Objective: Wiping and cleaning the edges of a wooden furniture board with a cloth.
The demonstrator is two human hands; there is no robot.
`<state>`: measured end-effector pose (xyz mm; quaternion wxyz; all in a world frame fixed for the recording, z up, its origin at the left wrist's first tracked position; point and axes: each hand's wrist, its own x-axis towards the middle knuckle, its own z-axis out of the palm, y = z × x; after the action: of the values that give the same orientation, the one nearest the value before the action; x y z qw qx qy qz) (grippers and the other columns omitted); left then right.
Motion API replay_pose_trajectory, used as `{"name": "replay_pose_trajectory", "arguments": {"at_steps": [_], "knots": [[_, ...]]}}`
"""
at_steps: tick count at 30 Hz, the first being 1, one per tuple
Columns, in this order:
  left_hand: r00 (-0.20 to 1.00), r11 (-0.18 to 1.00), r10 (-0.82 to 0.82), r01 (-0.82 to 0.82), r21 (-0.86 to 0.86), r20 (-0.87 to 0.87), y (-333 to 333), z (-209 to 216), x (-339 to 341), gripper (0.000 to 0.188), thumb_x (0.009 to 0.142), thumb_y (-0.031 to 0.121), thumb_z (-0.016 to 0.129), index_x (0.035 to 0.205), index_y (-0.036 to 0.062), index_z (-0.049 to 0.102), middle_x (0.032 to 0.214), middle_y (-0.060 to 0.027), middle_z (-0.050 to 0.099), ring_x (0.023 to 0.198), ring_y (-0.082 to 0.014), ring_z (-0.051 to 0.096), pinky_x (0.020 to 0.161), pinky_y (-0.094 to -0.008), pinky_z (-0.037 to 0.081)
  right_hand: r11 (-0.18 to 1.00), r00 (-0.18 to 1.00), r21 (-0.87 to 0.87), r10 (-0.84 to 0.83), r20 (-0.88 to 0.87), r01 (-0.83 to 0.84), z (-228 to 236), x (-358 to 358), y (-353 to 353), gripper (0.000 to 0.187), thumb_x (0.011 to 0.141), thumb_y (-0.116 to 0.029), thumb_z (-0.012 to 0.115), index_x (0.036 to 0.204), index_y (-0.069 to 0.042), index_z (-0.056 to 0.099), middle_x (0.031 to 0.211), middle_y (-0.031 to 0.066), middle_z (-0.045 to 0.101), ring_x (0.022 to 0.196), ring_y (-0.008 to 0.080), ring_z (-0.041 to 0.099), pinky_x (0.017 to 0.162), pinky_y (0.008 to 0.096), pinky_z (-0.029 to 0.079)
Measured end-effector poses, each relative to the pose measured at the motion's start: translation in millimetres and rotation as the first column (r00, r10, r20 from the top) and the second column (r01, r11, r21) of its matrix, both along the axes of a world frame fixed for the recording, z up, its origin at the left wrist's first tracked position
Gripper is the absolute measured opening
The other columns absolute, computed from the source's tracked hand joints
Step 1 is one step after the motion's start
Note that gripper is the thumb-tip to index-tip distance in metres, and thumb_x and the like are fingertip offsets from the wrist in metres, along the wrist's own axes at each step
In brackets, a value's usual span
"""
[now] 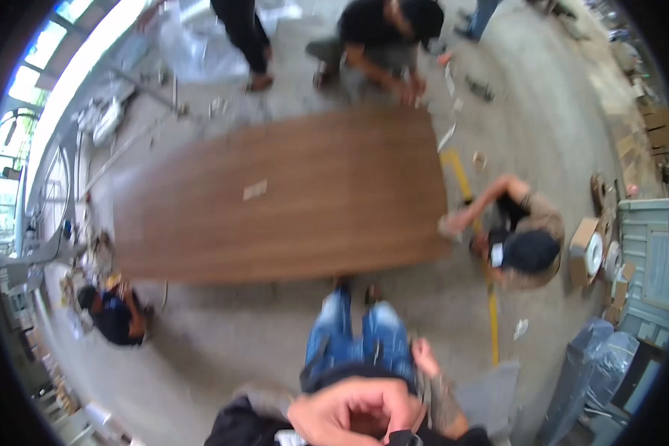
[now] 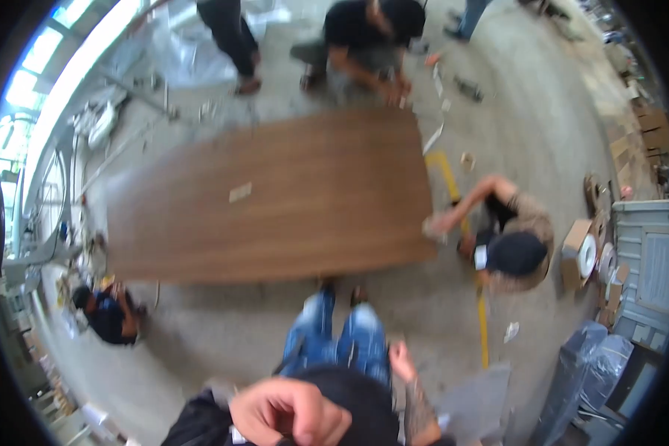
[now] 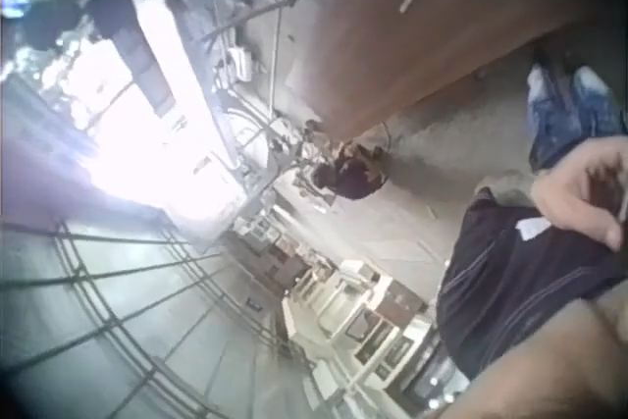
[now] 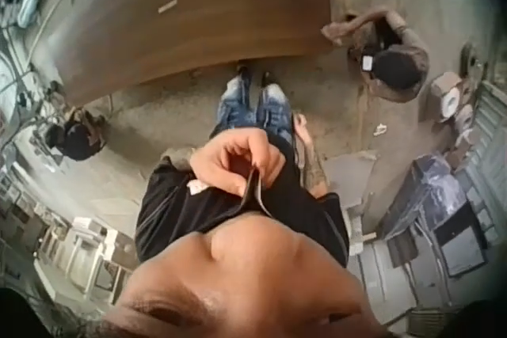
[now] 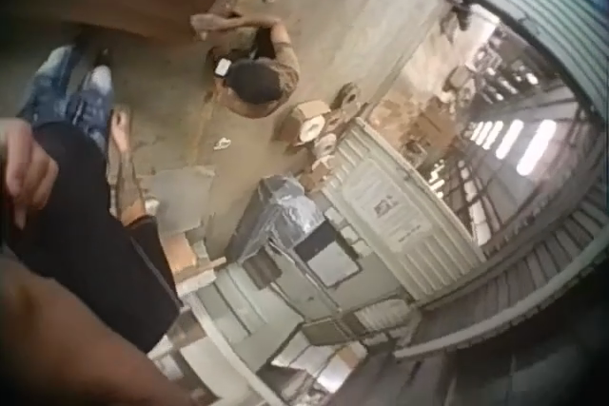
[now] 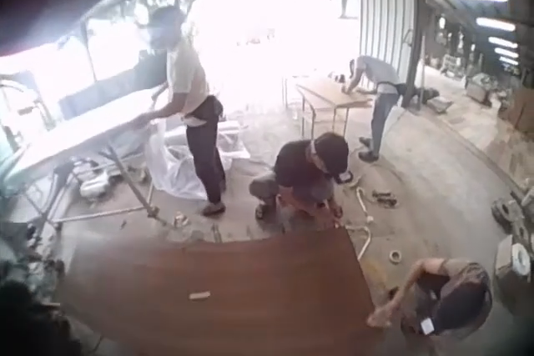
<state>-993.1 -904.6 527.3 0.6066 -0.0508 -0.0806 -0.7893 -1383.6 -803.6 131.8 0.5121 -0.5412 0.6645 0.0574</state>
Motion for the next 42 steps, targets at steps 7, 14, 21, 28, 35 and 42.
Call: {"name": "replay_pose_trajectory", "arguments": {"at_steps": [7, 14, 21, 28, 35, 42], "knots": [[0.918, 0.930, -0.320, 0.352, 0.110, -0.234, -5, -33, 7, 0.036, 0.096, 0.030, 0.072, 0.112, 0.0079, 0.049, 0.098, -0.0088, 0.052, 0.084, -0.0196, 0.047, 0.077, -0.0364, 0.038, 0.977, 0.946, -0.189, -0.032, 0.322, 0.097, 172, 162, -168, 0.028, 0.103, -0.021, 0.057, 0.124, -0.003, 0.061, 0.114, 0.0127, 0.072, 0.110, 0.0210, 0.068, 0.096, 0.0374, 0.054], [0.907, 0.899, -0.372, 0.405, 0.168, -0.195, -5, -65, -2, 0.047, 0.088, 0.035, 0.081, 0.110, 0.0073, 0.050, 0.098, -0.0099, 0.053, 0.087, -0.0212, 0.048, 0.079, -0.0367, 0.039, 0.930, 0.345, -0.214, 0.315, 0.884, -0.299, 353, 294, -315, 0.035, 0.103, -0.017, 0.056, 0.133, 0.001, 0.052, 0.136, 0.0199, 0.059, 0.127, 0.0293, 0.060, 0.106, 0.0393, 0.047], [0.906, 0.761, -0.413, 0.397, 0.513, -0.089, -60, -95, -13, 0.046, 0.088, 0.037, 0.081, 0.106, 0.0070, 0.051, 0.097, -0.0102, 0.053, 0.086, -0.0215, 0.048, 0.079, -0.0367, 0.039, 0.845, 0.261, -0.430, 0.514, 0.817, -0.318, 308, 296, -357, 0.040, 0.087, -0.019, 0.071, 0.121, -0.004, 0.055, 0.103, 0.0176, 0.063, 0.089, 0.0386, 0.062, 0.076, 0.0424, 0.051], [0.938, 0.805, -0.330, 0.337, 0.488, -0.103, -89, -177, -59, 0.039, 0.093, 0.036, 0.075, 0.097, 0.0044, 0.052, 0.091, -0.0104, 0.051, 0.080, -0.0227, 0.045, 0.072, -0.0367, 0.036, 0.937, 0.296, -0.125, 0.226, 0.928, -0.326, 221, 174, -388, 0.047, 0.093, -0.021, 0.070, 0.132, 0.001, 0.056, 0.129, 0.0174, 0.064, 0.116, 0.0298, 0.065, 0.102, 0.0364, 0.050], [0.943, 0.855, -0.233, 0.315, 0.411, -0.238, -116, -201, -93, 0.030, 0.097, 0.025, 0.069, 0.095, 0.0019, 0.051, 0.086, -0.0095, 0.049, 0.075, -0.0220, 0.041, 0.068, -0.0363, 0.033, 0.844, 0.857, -0.151, 0.502, -0.112, -0.514, 14, 79, -230, 0.051, 0.090, -0.029, 0.069, 0.129, 0.000, 0.054, 0.130, 0.0226, 0.061, 0.116, 0.0433, 0.060, 0.102, 0.0529, 0.047], [0.952, 0.881, -0.284, 0.307, 0.360, -0.116, -158, -200, -108, 0.021, 0.095, 0.016, 0.071, 0.098, 0.0002, 0.057, 0.086, -0.0103, 0.052, 0.078, -0.0213, 0.044, 0.070, -0.0362, 0.036, 0.782, 0.865, 0.370, 0.454, 0.215, -0.502, -50, 17, -78, 0.056, 0.098, -0.045, 0.057, 0.141, -0.009, 0.050, 0.141, 0.0210, 0.054, 0.128, 0.0414, 0.053, 0.107, 0.0495, 0.043]]}}
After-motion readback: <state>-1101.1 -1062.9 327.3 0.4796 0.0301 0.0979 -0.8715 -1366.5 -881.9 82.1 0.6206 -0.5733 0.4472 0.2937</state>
